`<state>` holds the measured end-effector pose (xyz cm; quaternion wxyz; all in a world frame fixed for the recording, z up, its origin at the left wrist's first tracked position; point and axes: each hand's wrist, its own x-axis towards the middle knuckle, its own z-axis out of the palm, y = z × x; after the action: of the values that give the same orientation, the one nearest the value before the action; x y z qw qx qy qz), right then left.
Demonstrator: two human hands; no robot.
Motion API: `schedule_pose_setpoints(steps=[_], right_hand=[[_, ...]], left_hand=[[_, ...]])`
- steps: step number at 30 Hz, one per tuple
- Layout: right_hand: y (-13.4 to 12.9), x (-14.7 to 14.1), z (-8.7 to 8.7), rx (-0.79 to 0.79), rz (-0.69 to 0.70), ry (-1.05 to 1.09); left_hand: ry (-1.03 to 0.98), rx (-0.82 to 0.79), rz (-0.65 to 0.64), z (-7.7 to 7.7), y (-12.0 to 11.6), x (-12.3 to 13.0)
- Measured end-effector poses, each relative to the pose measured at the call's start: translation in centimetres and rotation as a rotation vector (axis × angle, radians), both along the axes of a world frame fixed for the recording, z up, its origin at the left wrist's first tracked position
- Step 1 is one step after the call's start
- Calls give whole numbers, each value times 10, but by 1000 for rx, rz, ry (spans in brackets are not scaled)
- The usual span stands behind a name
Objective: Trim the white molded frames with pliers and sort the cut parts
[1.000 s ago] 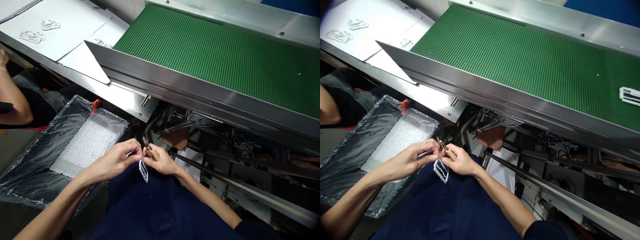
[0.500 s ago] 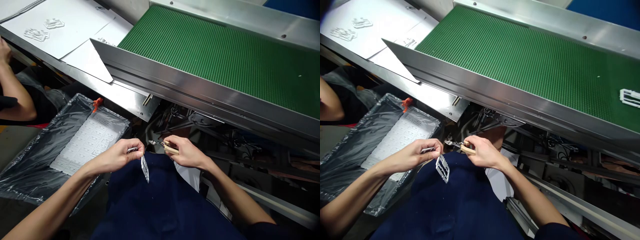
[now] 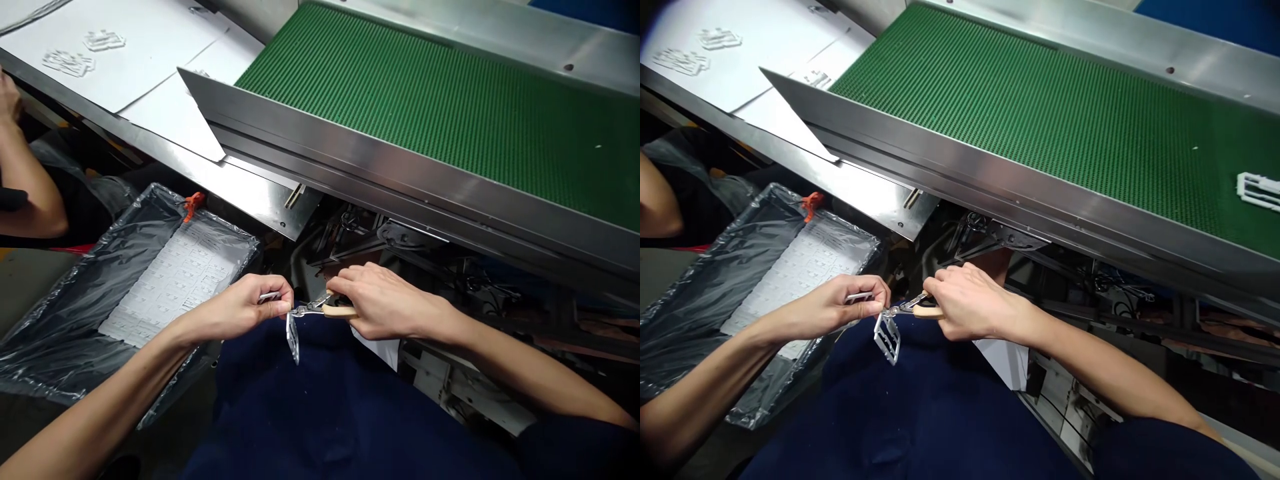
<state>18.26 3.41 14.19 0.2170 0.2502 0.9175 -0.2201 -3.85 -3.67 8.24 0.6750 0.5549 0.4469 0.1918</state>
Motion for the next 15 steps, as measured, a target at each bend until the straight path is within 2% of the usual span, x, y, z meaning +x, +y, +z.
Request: schedule_pose_setpoints(steps=[6, 15], right_hand=[[4, -8, 12, 25, 57, -23], [6, -16, 20, 76, 129, -81]], left_hand=[[24, -2, -31, 3, 3, 2], [53, 14, -52, 6, 5, 4]])
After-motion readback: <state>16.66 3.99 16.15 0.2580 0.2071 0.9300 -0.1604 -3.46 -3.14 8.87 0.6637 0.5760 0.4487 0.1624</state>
